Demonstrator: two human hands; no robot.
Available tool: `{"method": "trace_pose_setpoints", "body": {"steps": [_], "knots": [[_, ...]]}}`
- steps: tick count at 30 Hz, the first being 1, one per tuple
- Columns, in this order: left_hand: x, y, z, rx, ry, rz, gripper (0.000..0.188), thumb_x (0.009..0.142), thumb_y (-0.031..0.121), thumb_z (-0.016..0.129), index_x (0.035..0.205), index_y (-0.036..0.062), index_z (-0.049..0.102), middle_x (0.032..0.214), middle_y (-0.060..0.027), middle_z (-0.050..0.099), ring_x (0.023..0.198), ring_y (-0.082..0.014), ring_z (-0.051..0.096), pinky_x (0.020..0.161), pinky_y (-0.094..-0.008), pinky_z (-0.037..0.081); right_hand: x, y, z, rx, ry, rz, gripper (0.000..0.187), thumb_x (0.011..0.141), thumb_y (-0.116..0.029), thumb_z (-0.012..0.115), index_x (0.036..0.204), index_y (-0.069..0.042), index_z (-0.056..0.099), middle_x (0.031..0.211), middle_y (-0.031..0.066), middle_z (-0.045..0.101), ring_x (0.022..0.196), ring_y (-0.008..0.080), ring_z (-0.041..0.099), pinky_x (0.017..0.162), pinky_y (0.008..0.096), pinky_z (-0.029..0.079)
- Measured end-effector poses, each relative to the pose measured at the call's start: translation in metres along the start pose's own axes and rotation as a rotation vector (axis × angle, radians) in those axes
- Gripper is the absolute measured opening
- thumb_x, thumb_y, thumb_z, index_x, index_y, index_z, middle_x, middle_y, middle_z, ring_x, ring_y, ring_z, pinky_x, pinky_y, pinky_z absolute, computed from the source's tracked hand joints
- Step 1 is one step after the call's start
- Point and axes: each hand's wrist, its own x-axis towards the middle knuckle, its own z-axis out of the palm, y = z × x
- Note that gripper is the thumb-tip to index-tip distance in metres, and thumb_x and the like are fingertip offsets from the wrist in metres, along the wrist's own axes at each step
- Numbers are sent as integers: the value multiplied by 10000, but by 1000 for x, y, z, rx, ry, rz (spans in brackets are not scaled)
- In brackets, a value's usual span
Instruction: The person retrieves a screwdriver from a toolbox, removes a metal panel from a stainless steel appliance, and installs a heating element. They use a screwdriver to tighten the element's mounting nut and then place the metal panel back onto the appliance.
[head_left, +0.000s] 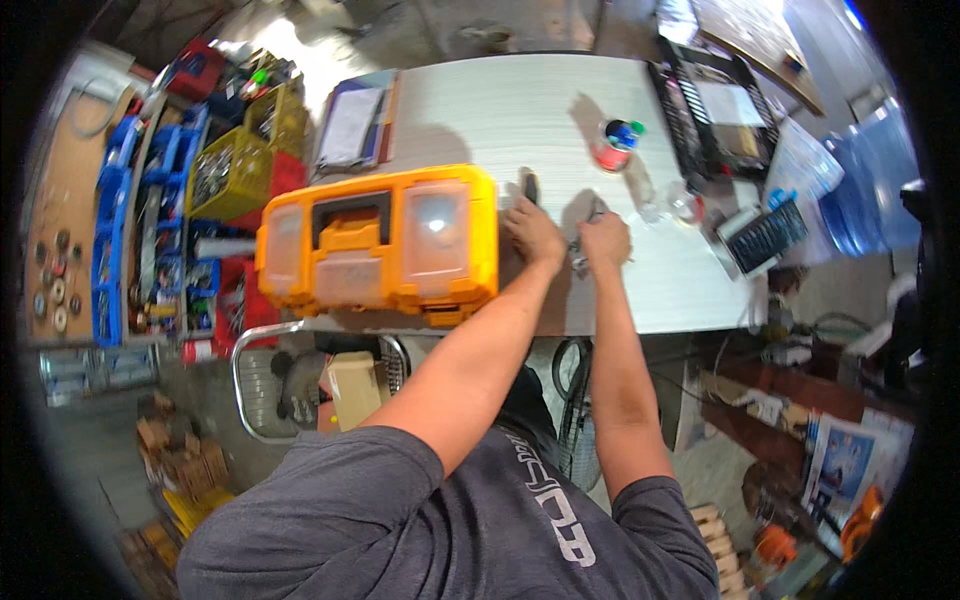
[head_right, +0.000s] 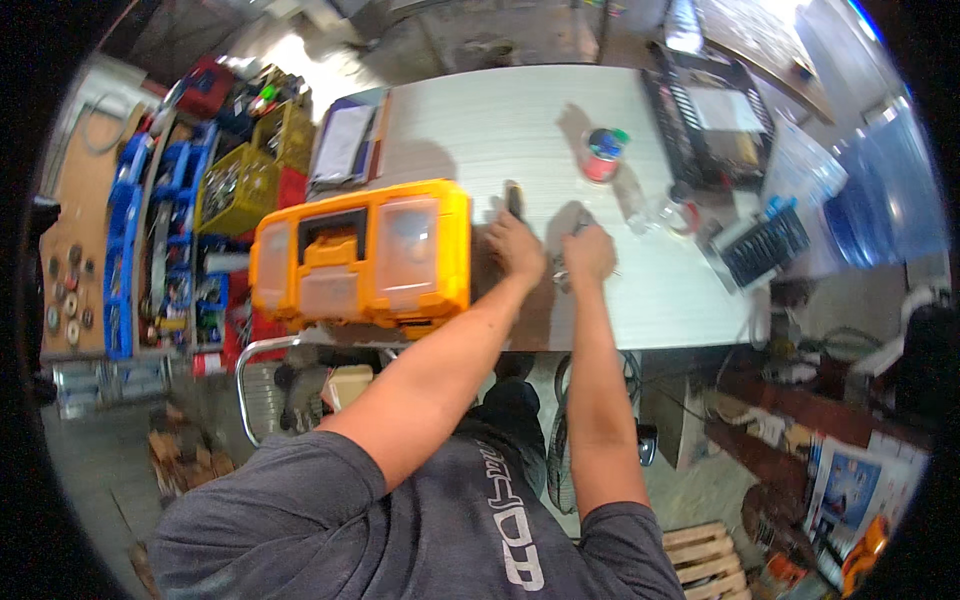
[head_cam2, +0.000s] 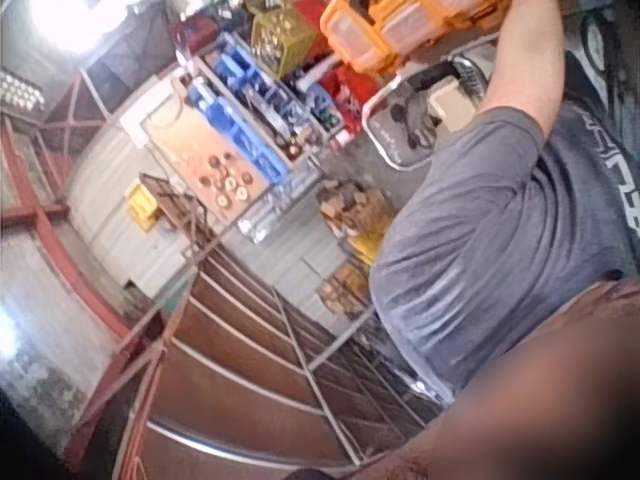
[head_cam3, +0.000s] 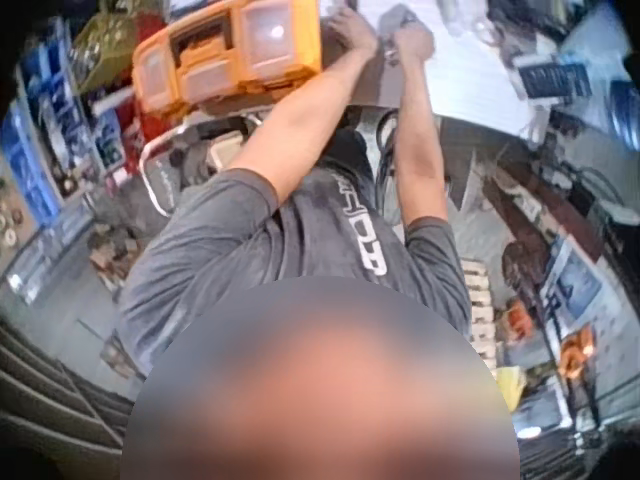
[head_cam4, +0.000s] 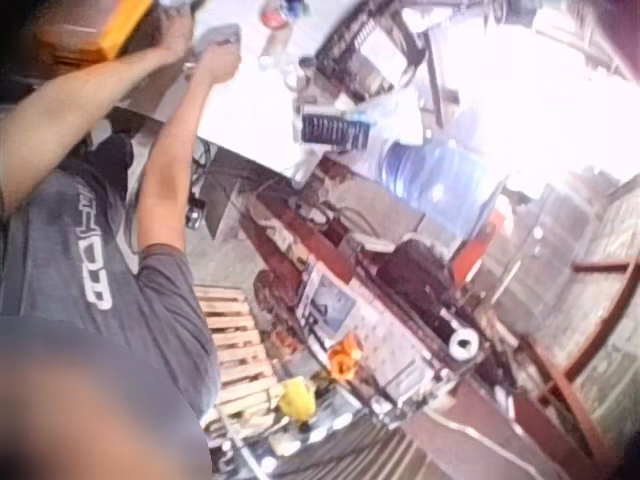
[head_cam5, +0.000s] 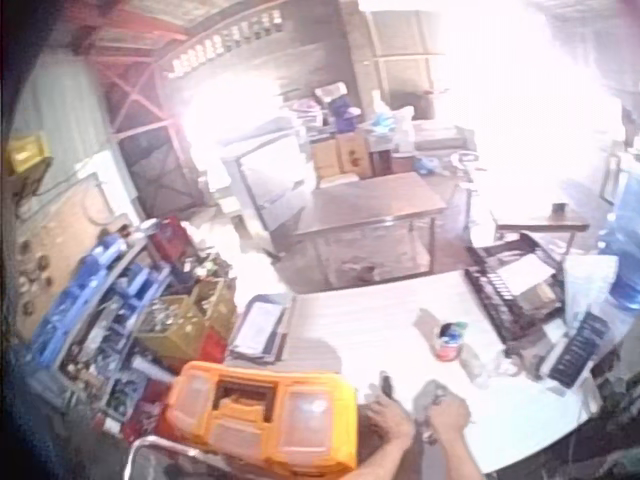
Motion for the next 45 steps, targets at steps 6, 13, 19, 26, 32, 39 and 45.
{"method": "trace_pose_setpoints", "body": {"steps": [6, 13, 19, 26, 32, 39, 45], "knots": [[-67, -17, -68, -529, -198, 192, 473, 870, 158, 608, 1296, -4, 484, 1271, -303, 562, 1137, -500, 583, 956, -563, 473, 3, -14, -2, -192, -44, -99, 409, 727, -303, 762, 982, 17, 766, 1006, 259, 742, 950, 424, 731, 847, 508, 582], [-136, -186, -203, -535, -909, 489, 490, 855, 240, 664, 1272, 5, 561, 1155, -262, 662, 1089, -436, 636, 919, -479, 497, -11, -11, 24, -252, 41, -214, 386, 820, -272, 619, 1040, 31, 715, 1047, 322, 707, 1049, 455, 693, 914, 518, 552], [-195, -395, -303, -490, -720, 122, 504, 923, 471, 728, 1128, 13, 682, 892, -142, 697, 833, -193, 652, 780, -377, 513, -44, 12, 14, 105, -77, -305, 393, 882, -331, 598, 949, 46, 691, 775, 193, 698, 680, 342, 659, 633, 471, 512], [-363, -648, -360, -655, -43, -420, 493, 939, 463, 705, 953, -30, 711, 724, -196, 660, 664, -269, 624, 693, -390, 509, -291, 6, 92, 1181, -633, 68, 176, 946, -306, 701, 986, -142, 654, 577, -94, 398, 430, 51, 331, 385, 241, 266], [-495, -760, -437, -655, 270, -668, 461, 958, 441, 684, 1043, -11, 658, 865, -207, 701, 806, -345, 675, 752, -422, 524, -542, -27, 255, 965, -1299, 456, 185, 989, -233, 580, 1105, -93, 616, 674, -2, 499, 612, 174, 529, 535, 313, 447], [-510, -799, -531, -253, 435, -329, 276, 903, 153, 685, 1151, 67, 602, 1059, -159, 610, 996, -403, 614, 827, -489, 483, -767, -129, 303, 342, -1725, 67, 211, 995, -253, 622, 1162, -130, 655, 710, -42, 530, 464, 73, 421, 418, 232, 318], [-482, -830, -583, 52, 563, 130, 501, 800, 32, 708, 1272, 200, 692, 1331, -158, 536, 1275, -382, 519, 1069, -510, 408, -914, -164, 321, 73, -2126, -3, 459, 1059, -459, 484, 1310, -116, 658, 716, -40, 578, 448, 41, 376, 387, 203, 262]]}}
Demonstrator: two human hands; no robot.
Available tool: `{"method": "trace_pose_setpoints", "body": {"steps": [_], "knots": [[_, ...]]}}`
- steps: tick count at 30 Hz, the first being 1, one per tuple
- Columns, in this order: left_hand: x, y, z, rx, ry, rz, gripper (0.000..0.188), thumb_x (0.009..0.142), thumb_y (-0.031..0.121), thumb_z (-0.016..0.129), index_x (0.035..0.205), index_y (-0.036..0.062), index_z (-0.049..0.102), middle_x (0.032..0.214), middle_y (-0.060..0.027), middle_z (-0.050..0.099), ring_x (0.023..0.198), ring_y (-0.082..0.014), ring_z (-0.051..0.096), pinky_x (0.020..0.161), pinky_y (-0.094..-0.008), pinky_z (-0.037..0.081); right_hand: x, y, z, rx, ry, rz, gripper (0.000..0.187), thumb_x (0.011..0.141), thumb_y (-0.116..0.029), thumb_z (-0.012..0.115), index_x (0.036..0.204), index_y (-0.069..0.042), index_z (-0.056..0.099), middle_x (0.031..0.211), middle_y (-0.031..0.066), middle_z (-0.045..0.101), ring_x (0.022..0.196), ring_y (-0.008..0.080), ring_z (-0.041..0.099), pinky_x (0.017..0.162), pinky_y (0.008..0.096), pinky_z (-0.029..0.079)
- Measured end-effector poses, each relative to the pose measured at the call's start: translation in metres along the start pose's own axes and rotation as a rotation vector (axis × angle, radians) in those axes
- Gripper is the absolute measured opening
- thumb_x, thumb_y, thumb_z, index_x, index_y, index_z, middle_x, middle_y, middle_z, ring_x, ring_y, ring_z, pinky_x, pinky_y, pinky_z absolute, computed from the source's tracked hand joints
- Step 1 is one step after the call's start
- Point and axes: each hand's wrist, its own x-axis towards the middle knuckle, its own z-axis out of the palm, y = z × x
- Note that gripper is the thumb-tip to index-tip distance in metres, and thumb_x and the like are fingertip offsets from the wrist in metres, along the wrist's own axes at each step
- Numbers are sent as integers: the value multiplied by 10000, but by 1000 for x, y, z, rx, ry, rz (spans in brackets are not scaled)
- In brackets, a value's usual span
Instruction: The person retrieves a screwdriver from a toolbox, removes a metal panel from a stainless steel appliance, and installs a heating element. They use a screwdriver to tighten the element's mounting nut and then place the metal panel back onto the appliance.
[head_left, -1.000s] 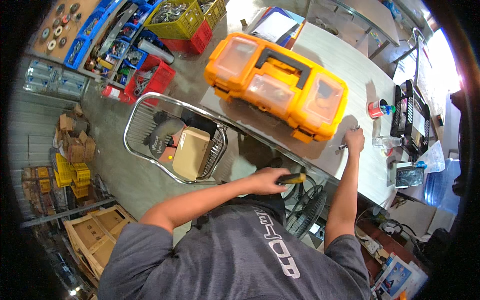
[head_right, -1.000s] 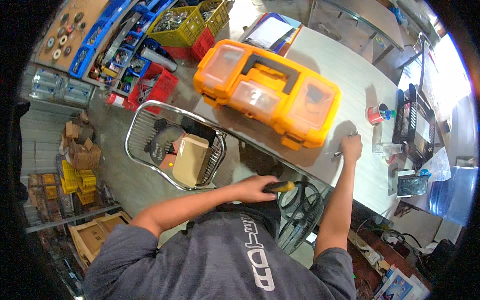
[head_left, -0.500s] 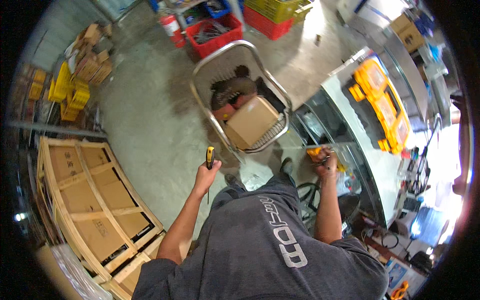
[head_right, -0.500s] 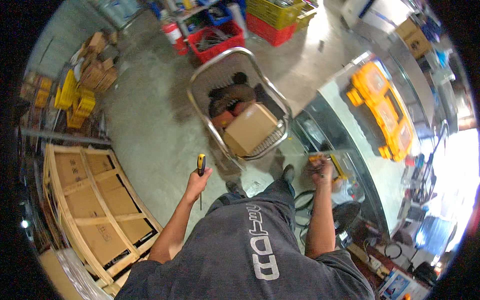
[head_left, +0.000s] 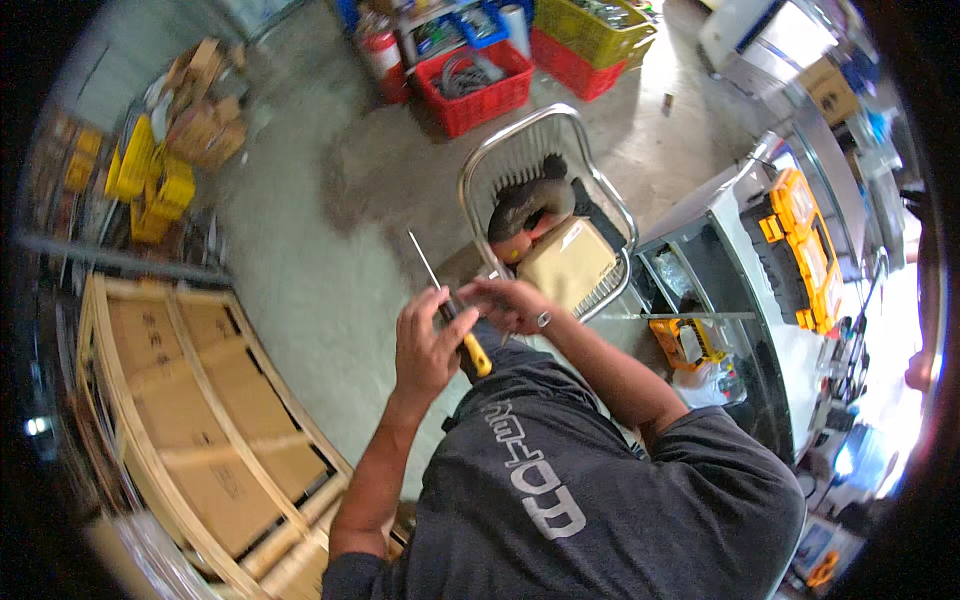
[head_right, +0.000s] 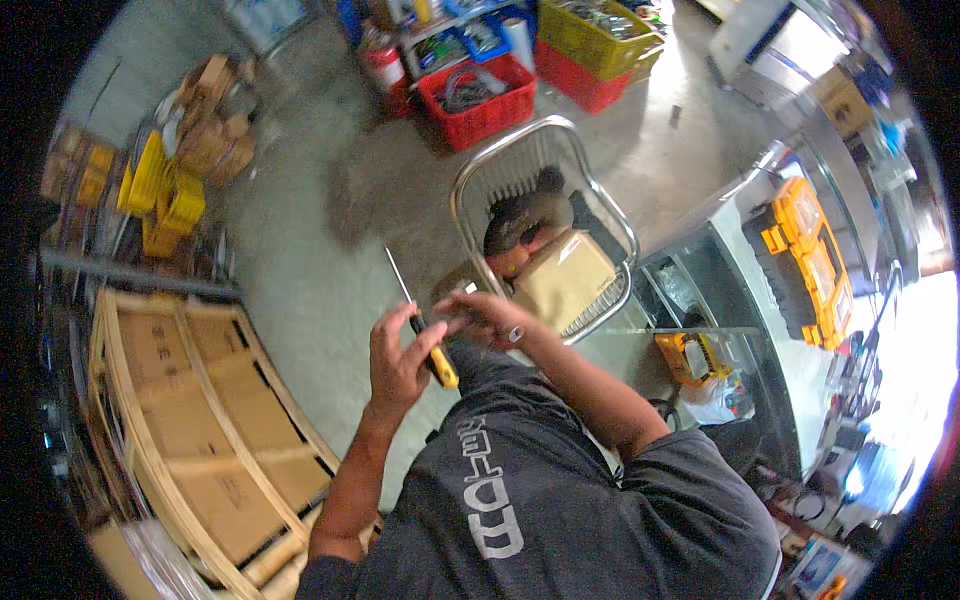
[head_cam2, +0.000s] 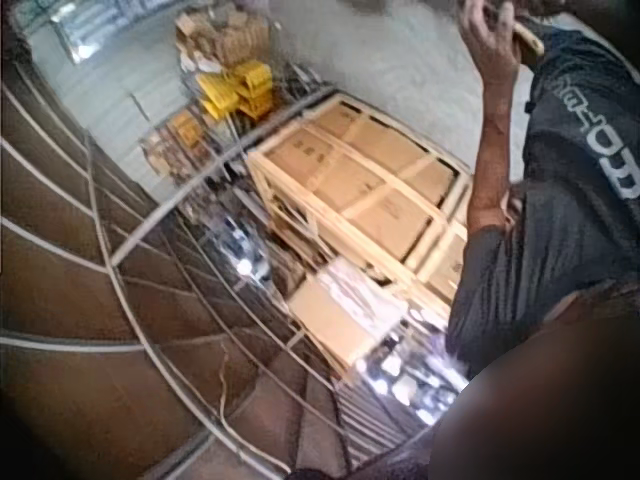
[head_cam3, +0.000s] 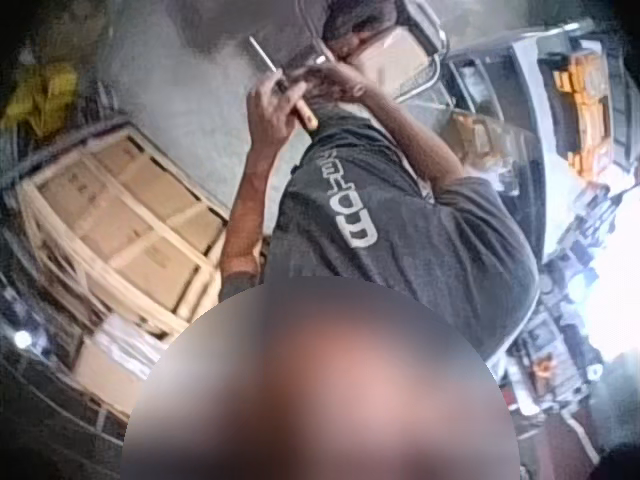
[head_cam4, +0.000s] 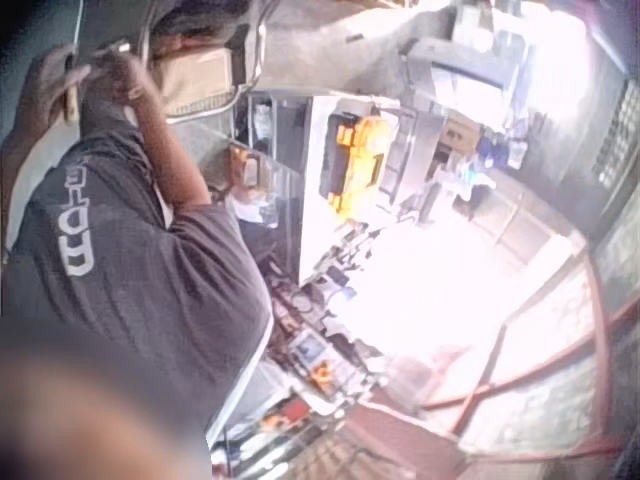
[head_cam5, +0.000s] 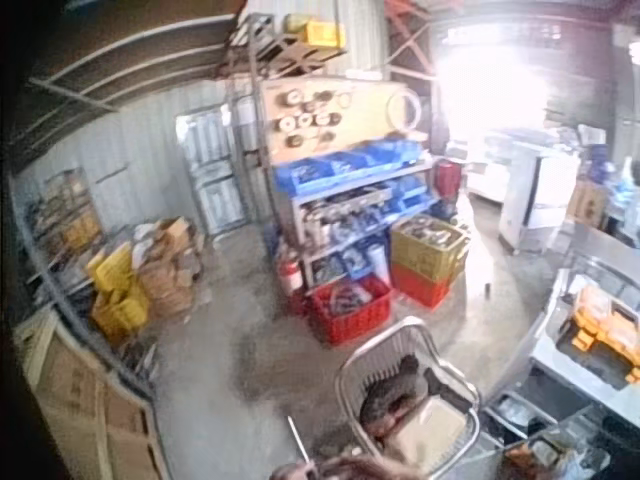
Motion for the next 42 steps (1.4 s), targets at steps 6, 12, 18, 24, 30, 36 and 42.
{"method": "trace_pose_setpoints", "body": {"steps": [6, 12, 18, 24, 30, 36, 42], "knots": [[52, -100, 13, -90, -213, 39, 611, 872, 33, 641, 1463, 69, 487, 1340, -183, 571, 1291, -384, 537, 1099, -496, 431, 118, -39, 56, 412, -118, -8, 370, 1001, -479, 596, 880, -138, 671, 768, 21, 711, 586, 150, 658, 510, 288, 552], [123, -245, -10, -105, -336, 8, 550, 896, 31, 587, 1436, 61, 490, 1415, -177, 558, 1342, -374, 507, 1140, -499, 382, 200, -141, 36, 283, 314, -107, 244, 1003, -370, 603, 878, -160, 598, 701, -3, 684, 376, 98, 418, 337, 274, 297], [195, -411, -39, -255, -554, -578, 393, 966, 118, 619, 1334, -13, 571, 1119, -173, 712, 1004, -280, 705, 887, -405, 547, 240, -252, 44, 255, 390, -284, 218, 1014, -347, 592, 933, -146, 616, 741, 28, 711, 408, 78, 434, 357, 260, 312], [274, -538, 23, -511, -631, -732, 337, 967, 153, 634, 1271, 8, 644, 1072, -163, 728, 971, -239, 707, 865, -374, 546, 300, -320, 17, 358, 545, -388, 248, 1004, -360, 610, 938, -125, 649, 761, 42, 717, 506, 96, 521, 430, 259, 364], [420, -577, 91, -492, -845, -230, 335, 985, 234, 620, 1267, 58, 658, 1095, -176, 735, 990, -297, 716, 875, -396, 548, 329, -375, -6, 496, 743, -521, 272, 1023, -376, 575, 955, -118, 627, 770, 54, 722, 463, 87, 443, 414, 265, 320], [563, -540, 143, -542, -1132, -20, 340, 987, 259, 658, 1278, 84, 655, 1106, -130, 739, 1010, -224, 703, 886, -357, 542, 307, -442, -39, 438, 872, -611, 312, 1032, -397, 560, 946, -106, 630, 742, 79, 732, 443, 107, 515, 397, 262, 336], [683, -471, 268, -673, -1316, 136, 367, 996, 251, 637, 1282, 20, 632, 1153, -140, 720, 1061, -216, 680, 935, -350, 523, 267, -497, -140, 479, 1068, -831, 345, 1049, -398, 530, 945, -87, 635, 751, 80, 730, 465, 108, 541, 405, 258, 348]]}}
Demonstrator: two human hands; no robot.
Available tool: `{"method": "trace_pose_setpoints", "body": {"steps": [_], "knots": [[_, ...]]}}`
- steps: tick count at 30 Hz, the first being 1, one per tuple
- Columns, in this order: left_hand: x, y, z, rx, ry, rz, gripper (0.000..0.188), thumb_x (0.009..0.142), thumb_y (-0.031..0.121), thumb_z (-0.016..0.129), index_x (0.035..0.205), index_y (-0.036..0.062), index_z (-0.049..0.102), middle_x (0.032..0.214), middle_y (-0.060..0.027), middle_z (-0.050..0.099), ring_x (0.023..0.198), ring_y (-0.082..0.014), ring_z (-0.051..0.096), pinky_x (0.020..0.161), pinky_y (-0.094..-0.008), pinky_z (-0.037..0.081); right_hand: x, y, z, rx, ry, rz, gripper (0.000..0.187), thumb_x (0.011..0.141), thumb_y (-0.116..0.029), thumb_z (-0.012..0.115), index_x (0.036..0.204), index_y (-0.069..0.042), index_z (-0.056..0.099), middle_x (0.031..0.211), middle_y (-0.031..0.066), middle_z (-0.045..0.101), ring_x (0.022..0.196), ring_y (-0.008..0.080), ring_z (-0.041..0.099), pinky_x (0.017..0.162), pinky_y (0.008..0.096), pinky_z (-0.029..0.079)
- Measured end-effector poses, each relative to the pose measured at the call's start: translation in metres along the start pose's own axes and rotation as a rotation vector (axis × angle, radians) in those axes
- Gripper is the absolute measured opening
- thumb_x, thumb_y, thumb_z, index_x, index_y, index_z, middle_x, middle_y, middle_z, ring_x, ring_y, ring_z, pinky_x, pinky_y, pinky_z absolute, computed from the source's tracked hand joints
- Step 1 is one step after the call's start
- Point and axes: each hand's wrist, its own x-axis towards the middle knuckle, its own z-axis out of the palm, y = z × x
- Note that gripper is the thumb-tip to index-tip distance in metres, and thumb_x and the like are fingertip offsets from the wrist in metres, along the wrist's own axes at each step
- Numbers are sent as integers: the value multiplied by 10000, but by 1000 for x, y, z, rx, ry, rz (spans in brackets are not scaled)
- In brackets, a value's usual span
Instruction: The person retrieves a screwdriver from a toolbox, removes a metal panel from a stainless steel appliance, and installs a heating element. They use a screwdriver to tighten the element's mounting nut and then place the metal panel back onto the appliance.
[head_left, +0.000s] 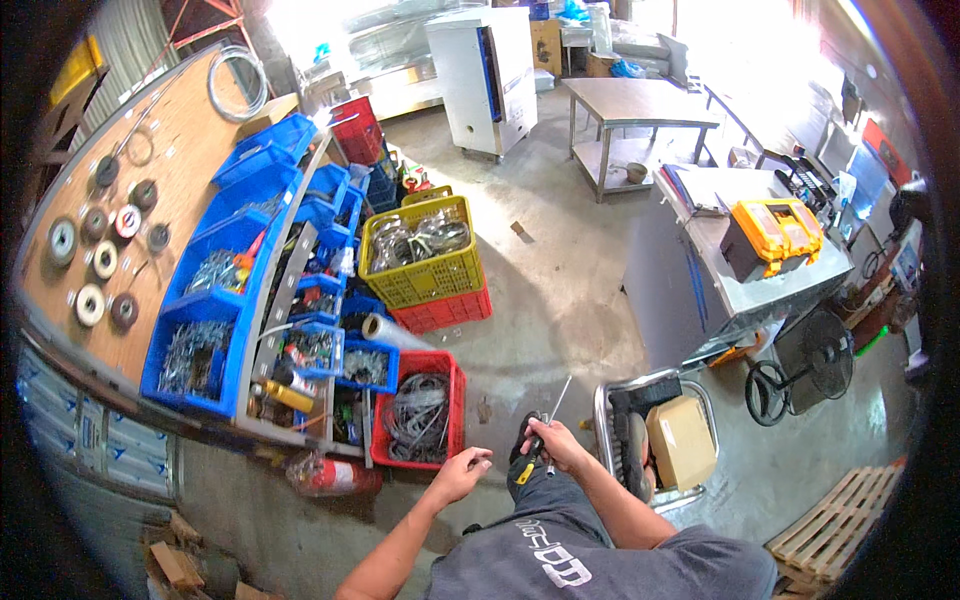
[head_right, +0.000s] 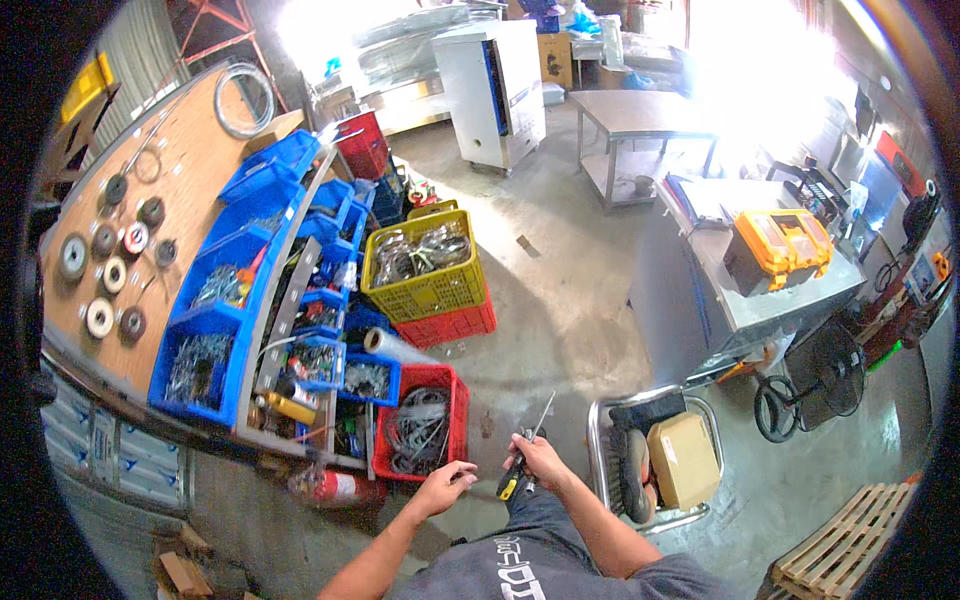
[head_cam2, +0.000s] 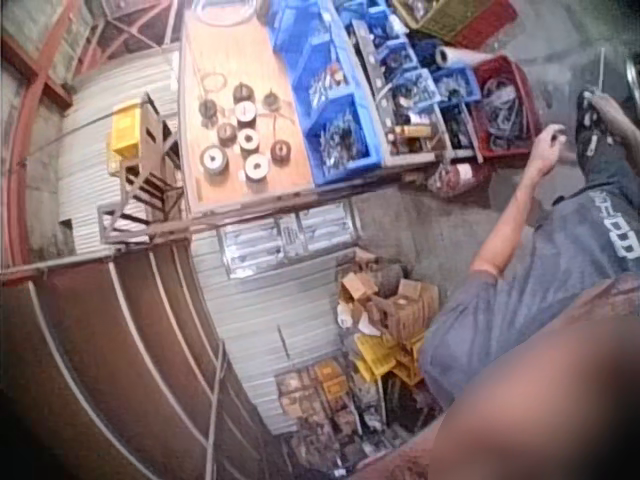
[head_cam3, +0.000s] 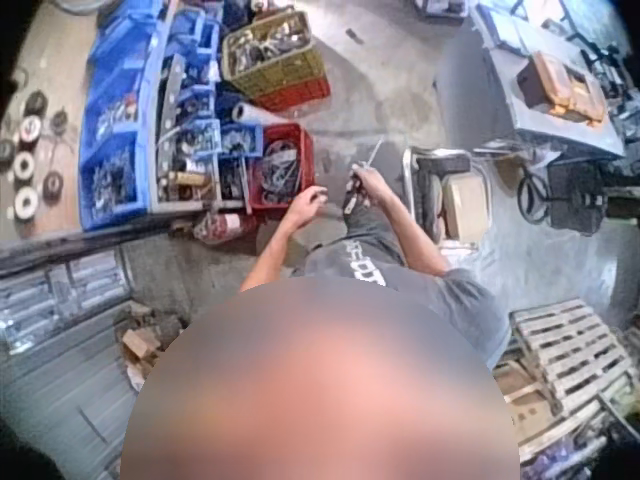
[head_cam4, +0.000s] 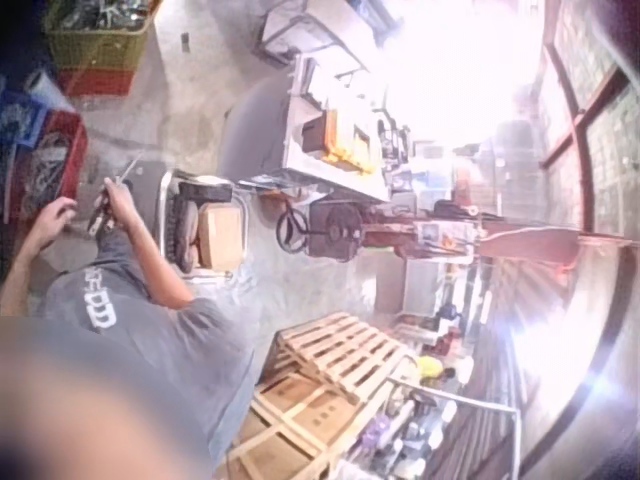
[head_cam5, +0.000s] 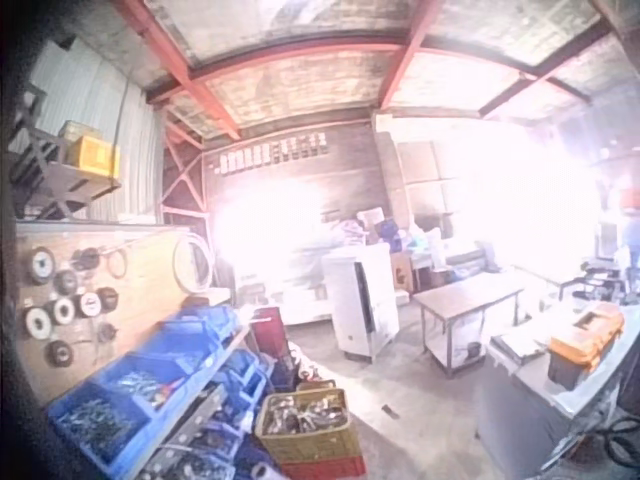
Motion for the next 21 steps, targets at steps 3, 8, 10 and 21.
{"method": "trace_pose_setpoints", "body": {"steps": [3, 8, 10, 21], "knots": [[95, 24, -26, 134, -130, -67, 326, 1024, 199, 596, 1288, 10, 621, 1129, -116, 722, 1061, -181, 677, 939, -340, 521, 60, -50, -35, 58, 87, -13, 351, 1052, -408, 520, 949, -90, 627, 764, 83, 731, 472, 102, 510, 420, 269, 362], [232, 86, -72, 395, -243, 98, 371, 990, 244, 600, 1291, 30, 625, 1160, -180, 716, 1107, -289, 688, 968, -388, 523, 111, -140, -100, 229, 165, -14, 322, 1040, -415, 545, 990, -104, 611, 775, 62, 727, 453, 78, 472, 419, 250, 366], [282, 112, -88, 434, -310, 53, 391, 978, 266, 599, 1295, 39, 621, 1167, -202, 711, 1113, -332, 683, 961, -422, 525, 126, -181, -124, 322, 195, -46, 237, 1030, -350, 587, 1011, -115, 607, 794, 65, 718, 473, 68, 503, 424, 229, 394], [586, 156, -144, 379, -447, 155, 372, 975, 265, 594, 1264, 35, 631, 1183, -211, 701, 1126, -349, 671, 977, -437, 518, 292, -323, -224, 742, 342, -185, 183, 1027, -269, 589, 1001, -88, 602, 902, 176, 715, 493, 105, 541, 393, 226, 406]]}}
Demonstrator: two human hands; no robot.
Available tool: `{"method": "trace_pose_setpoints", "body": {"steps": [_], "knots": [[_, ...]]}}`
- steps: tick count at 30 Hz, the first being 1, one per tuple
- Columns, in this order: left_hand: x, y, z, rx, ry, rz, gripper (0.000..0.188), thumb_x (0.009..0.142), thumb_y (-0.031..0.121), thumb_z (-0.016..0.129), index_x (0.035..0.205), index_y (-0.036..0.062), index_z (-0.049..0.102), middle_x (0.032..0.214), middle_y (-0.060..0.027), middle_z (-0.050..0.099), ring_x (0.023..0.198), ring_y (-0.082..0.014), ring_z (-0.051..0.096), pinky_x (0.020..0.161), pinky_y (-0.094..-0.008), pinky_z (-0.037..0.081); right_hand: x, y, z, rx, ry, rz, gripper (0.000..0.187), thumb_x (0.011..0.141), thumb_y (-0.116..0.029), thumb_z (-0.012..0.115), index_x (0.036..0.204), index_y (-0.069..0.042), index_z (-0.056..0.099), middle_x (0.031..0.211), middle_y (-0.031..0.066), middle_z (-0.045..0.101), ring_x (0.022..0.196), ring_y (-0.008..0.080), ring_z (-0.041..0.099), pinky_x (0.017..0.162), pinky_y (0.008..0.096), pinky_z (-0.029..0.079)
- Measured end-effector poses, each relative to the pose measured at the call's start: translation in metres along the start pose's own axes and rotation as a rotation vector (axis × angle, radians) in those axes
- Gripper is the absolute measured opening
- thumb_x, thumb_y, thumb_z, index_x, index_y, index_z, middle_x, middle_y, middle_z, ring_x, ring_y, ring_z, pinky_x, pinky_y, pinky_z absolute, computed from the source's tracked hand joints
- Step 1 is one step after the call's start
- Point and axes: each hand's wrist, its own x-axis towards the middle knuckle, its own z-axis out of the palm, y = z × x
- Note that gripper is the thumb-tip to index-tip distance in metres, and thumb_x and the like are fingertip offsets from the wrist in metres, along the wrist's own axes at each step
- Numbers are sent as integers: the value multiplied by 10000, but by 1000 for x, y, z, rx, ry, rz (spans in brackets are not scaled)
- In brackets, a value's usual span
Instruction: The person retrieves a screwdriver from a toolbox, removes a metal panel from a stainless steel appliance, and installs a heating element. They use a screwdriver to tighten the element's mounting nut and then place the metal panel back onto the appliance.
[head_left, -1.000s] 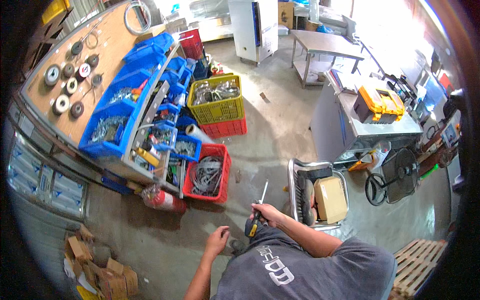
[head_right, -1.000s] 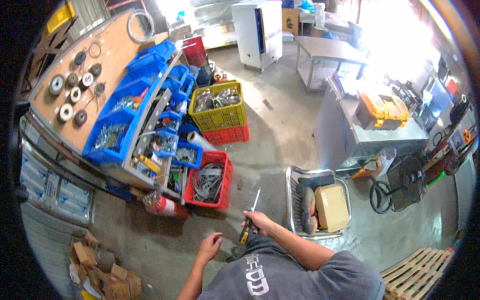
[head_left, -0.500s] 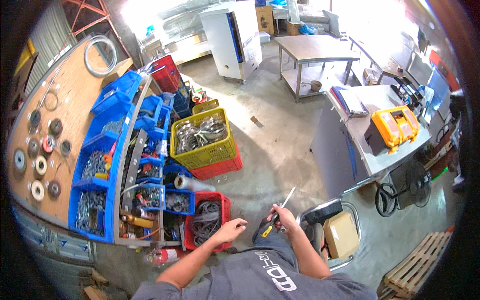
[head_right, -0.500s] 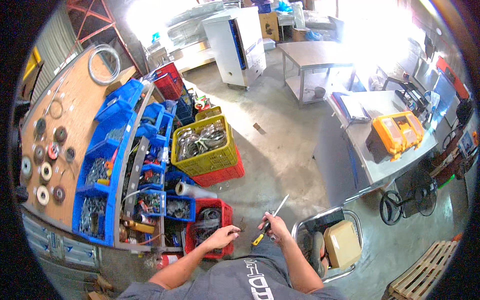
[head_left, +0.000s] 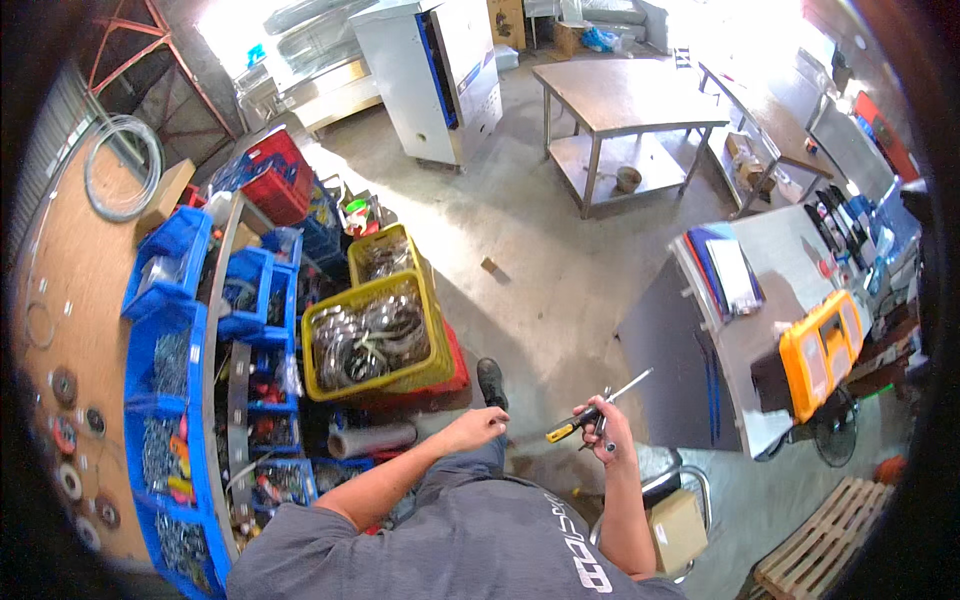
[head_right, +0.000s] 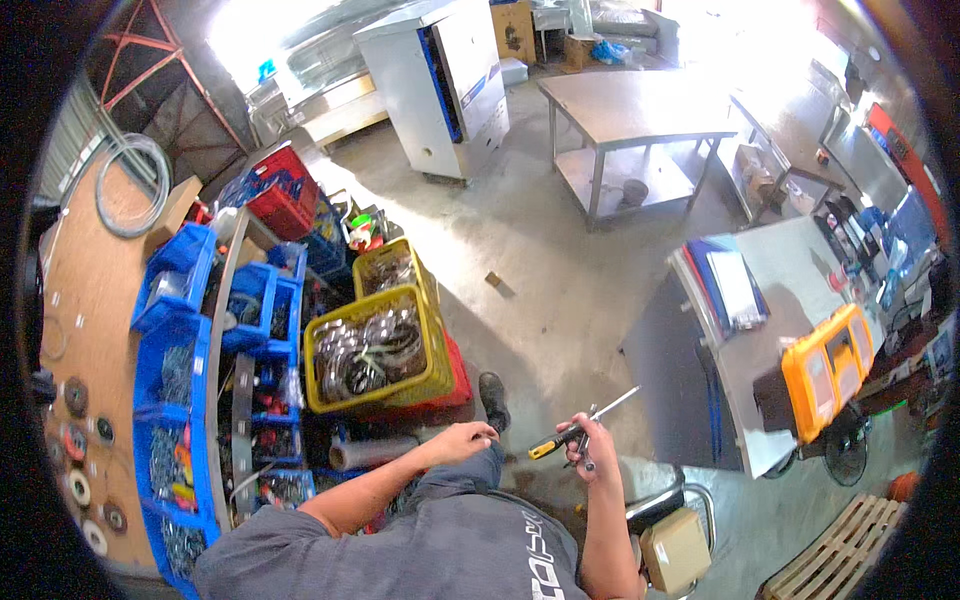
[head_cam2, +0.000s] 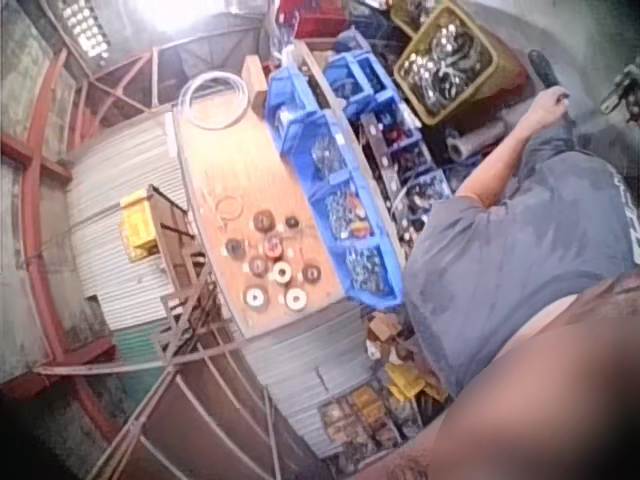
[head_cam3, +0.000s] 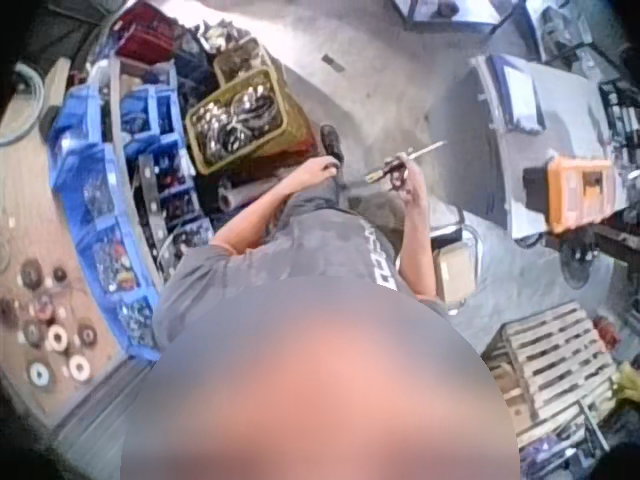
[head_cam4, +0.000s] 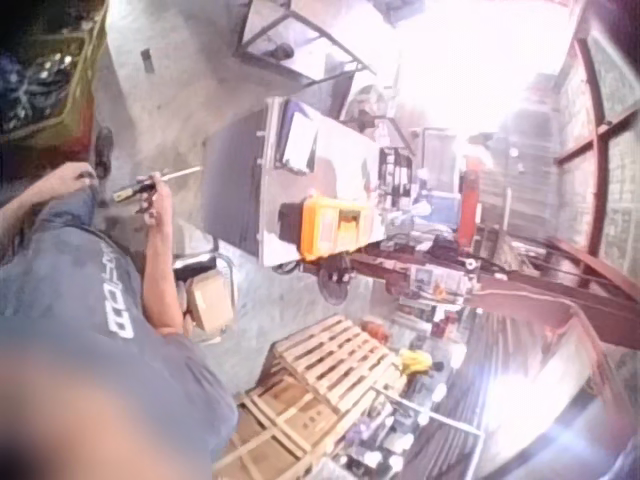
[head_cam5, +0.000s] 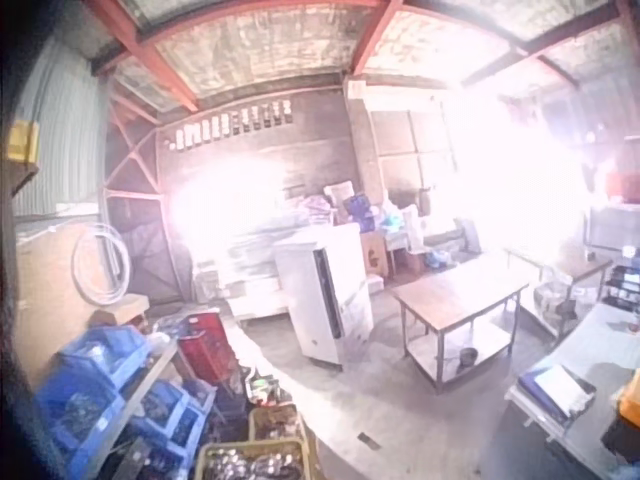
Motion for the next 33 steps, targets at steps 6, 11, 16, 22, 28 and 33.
{"method": "trace_pose_setpoints", "body": {"steps": [6, 11, 16, 22, 28, 33], "knots": [[151, -34, -150, -58, 64, 48, 362, 975, 257, 590, 1255, 33, 638, 1184, -203, 703, 1122, -345, 674, 974, -424, 518, 154, -68, 90, -123, 13, 67, 214, 1041, -294, 575, 1038, -81, 590, 901, 187, 732, 473, 113, 564, 373, 228, 419], [266, -15, -292, -103, 167, 73, 346, 1004, 230, 585, 1278, 24, 630, 1155, -187, 715, 1084, -292, 686, 965, -397, 520, 261, -167, 165, -368, 100, 39, 253, 1058, -362, 550, 1020, -113, 577, 852, 152, 734, 428, 97, 497, 355, 234, 395], [375, 1, -403, -226, 144, 53, 328, 1023, 192, 600, 1302, 20, 613, 1075, -100, 728, 965, -150, 657, 876, -312, 526, 385, -263, 205, -256, 167, -95, 246, 1054, -337, 561, 1002, -97, 569, 830, 154, 737, 459, 97, 507, 381, 242, 397], [520, -39, -490, -343, 191, -56, 339, 993, 206, 626, 1270, 11, 633, 1038, -136, 712, 947, -201, 663, 862, -342, 533, 567, -375, 220, -88, 135, -93, 210, 1040, -288, 583, 1038, -81, 550, 889, 178, 731, 508, 112, 520, 403, 260, 420], [650, -42, -638, -248, 419, -227, 325, 979, 214, 646, 1249, 33, 647, 1043, -124, 719, 941, -206, 676, 873, -357, 544, 742, -524, 218, -254, 298, -128, 204, 1023, -319, 611, 1010, -116, 599, 912, 151, 737, 502, 147, 533, 401, 279, 439], [727, -19, -795, -220, 816, -35, 357, 968, 169, 658, 1296, 40, 606, 1060, -91, 691, 876, -165, 648, 816, -330, 539, 892, -668, 212, -434, 362, -227, 226, 1007, -295, 608, 929, -90, 552, 698, 101, 642, 437, 185, 524, 368, 321, 439]]}}
